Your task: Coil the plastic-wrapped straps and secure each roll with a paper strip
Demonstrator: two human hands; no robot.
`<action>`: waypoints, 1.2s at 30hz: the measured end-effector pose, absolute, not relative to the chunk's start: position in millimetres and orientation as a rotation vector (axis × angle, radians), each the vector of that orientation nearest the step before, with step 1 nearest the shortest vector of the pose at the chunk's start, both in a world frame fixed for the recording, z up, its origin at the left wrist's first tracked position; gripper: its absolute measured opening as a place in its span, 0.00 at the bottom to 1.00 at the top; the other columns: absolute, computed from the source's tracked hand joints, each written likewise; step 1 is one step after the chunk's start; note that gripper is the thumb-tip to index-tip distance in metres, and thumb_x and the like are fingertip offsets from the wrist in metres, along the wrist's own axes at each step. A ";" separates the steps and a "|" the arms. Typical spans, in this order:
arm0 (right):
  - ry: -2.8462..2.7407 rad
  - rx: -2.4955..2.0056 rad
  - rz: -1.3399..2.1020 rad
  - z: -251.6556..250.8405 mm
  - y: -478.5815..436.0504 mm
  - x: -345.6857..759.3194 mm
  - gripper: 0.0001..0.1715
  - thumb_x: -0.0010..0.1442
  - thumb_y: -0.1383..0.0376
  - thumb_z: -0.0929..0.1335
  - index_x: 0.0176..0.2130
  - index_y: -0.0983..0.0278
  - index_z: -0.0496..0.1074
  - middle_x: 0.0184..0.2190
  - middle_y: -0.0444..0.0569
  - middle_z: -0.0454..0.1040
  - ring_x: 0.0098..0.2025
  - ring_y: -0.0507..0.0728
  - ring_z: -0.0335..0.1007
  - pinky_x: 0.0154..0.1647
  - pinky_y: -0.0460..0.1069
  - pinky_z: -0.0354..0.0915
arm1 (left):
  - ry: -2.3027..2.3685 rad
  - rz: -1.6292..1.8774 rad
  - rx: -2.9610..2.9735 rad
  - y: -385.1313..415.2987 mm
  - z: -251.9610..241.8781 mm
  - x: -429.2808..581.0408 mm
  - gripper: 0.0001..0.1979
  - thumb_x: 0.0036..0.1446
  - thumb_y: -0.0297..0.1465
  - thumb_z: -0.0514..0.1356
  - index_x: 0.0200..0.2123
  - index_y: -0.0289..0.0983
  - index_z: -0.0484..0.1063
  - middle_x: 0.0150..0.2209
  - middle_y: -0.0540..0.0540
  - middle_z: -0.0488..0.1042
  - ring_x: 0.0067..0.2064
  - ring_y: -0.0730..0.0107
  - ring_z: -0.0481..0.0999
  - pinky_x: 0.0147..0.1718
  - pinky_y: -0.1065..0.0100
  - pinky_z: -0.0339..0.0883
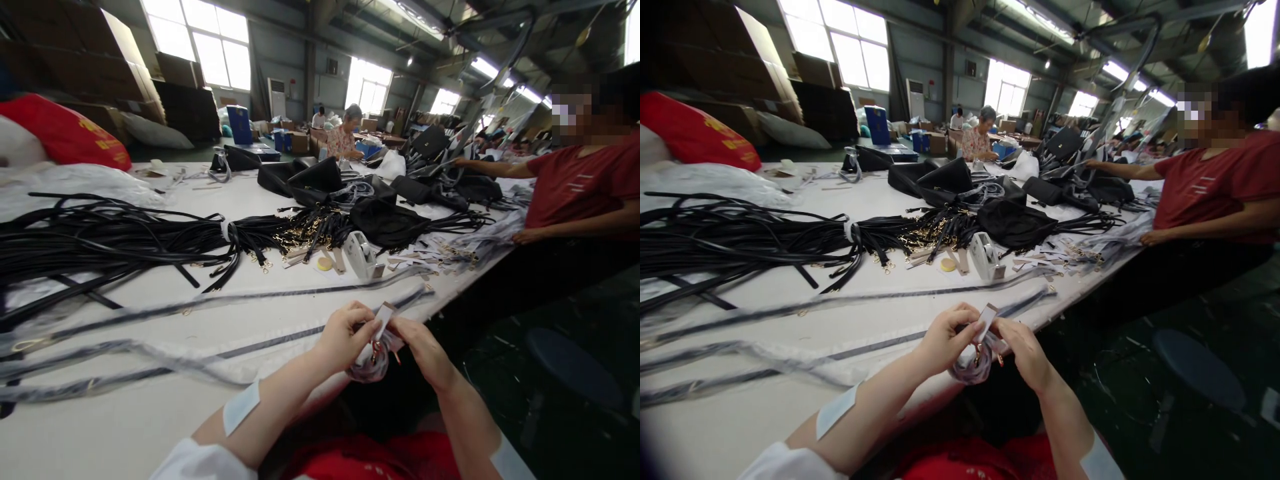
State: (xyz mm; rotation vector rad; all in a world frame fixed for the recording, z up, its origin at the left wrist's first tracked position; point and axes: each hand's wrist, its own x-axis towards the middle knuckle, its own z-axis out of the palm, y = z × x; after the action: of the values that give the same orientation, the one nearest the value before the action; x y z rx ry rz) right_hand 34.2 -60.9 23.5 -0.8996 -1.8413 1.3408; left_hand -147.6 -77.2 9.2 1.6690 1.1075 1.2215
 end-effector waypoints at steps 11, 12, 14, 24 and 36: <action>-1.898 -1.146 1.240 16.7 -55.2 41.7 0.19 0.62 0.54 0.66 0.30 0.66 0.74 0.23 0.44 0.73 0.24 0.52 0.66 0.24 0.45 0.62 | 1.194 1.145 1.643 -84.1 10.0 -143.6 0.10 0.53 0.31 0.62 0.39 0.38 0.67 0.32 0.49 0.72 0.32 0.70 0.70 0.34 0.69 0.64; -1.896 -1.147 1.272 17.9 -55.3 42.9 0.18 0.62 0.55 0.67 0.32 0.66 0.75 0.24 0.45 0.74 0.24 0.53 0.67 0.24 0.46 0.63 | 1.193 1.135 1.662 -84.9 10.4 -143.3 0.11 0.53 0.32 0.62 0.40 0.38 0.67 0.32 0.49 0.72 0.32 0.70 0.70 0.33 0.70 0.64; -1.889 -1.154 1.316 20.8 -56.5 44.2 0.16 0.60 0.55 0.68 0.35 0.66 0.76 0.25 0.46 0.76 0.25 0.53 0.69 0.23 0.46 0.65 | 1.183 1.108 1.699 -86.3 11.1 -142.6 0.13 0.52 0.32 0.62 0.41 0.38 0.67 0.32 0.49 0.72 0.30 0.71 0.69 0.32 0.70 0.63; -1.989 -1.209 0.995 17.5 -64.0 41.0 0.11 0.60 0.60 0.68 0.32 0.64 0.75 0.24 0.44 0.75 0.26 0.53 0.70 0.24 0.45 0.64 | 1.102 0.700 1.769 -77.5 8.4 -151.8 0.16 0.52 0.42 0.63 0.36 0.36 0.74 0.26 0.51 0.71 0.26 0.72 0.67 0.26 0.72 0.60; -2.426 -1.232 0.327 35.1 -73.7 40.9 0.10 0.63 0.67 0.64 0.30 0.62 0.70 0.27 0.47 0.74 0.32 0.58 0.70 0.35 0.51 0.65 | 0.954 0.774 1.652 -80.3 9.6 -147.5 0.11 0.54 0.31 0.59 0.39 0.35 0.77 0.35 0.48 0.78 0.37 0.67 0.73 0.38 0.70 0.66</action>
State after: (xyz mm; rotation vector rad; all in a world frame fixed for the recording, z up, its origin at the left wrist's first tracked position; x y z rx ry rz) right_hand 40.9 -73.7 35.1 -1.2317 -2.4262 0.3267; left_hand -147.5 -80.3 9.6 1.6521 0.9544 0.7745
